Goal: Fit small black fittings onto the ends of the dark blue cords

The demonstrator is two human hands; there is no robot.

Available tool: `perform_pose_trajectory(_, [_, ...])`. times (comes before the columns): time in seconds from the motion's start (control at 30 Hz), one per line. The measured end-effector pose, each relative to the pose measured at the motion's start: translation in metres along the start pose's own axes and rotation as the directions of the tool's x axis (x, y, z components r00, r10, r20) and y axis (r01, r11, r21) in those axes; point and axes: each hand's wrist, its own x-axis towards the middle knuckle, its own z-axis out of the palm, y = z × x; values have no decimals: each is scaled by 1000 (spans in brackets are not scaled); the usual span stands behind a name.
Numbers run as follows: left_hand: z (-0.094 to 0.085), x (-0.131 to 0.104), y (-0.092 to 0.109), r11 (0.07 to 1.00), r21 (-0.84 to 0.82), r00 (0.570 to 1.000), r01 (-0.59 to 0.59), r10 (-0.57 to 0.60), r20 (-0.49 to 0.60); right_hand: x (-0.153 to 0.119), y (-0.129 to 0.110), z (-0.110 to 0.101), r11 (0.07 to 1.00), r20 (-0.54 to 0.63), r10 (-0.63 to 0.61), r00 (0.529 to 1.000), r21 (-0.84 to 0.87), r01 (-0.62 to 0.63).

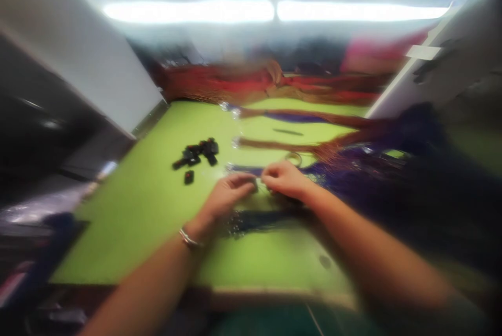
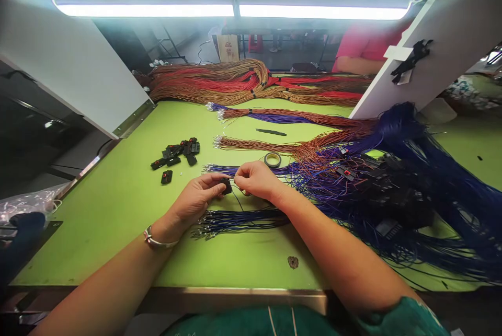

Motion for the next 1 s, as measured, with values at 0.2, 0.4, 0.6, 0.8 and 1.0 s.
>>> perform_pose_trajectory(0.2, [1, -1, 1, 997, 74, 999, -13, 10, 35, 6, 13, 7, 973, -82, -181, 980, -158, 167])
perform_pose_trajectory(0.4, [1, 1, 0, 1000, 15, 1000, 4, -4, 5, 6, 13, 8, 982, -89, -123, 988, -151, 109])
perform_pose_trajectory(0.6, [-4, 3, -7, 999, 49, 1000, -22, 21, 18, 8, 14, 6, 986, -96, -91, 991, -145, 77])
perform_pose_trajectory(0.8, [-4, 2, -6, 997, 71, 999, -24, 22, 31, 4, 12, 10, 966, -94, -152, 984, -226, 127])
perform_pose_trajectory(1.0, [-3, 2, -4, 997, -44, 997, 71, -69, 38, 0, 11, 11, 925, -119, -271, 955, -306, 224])
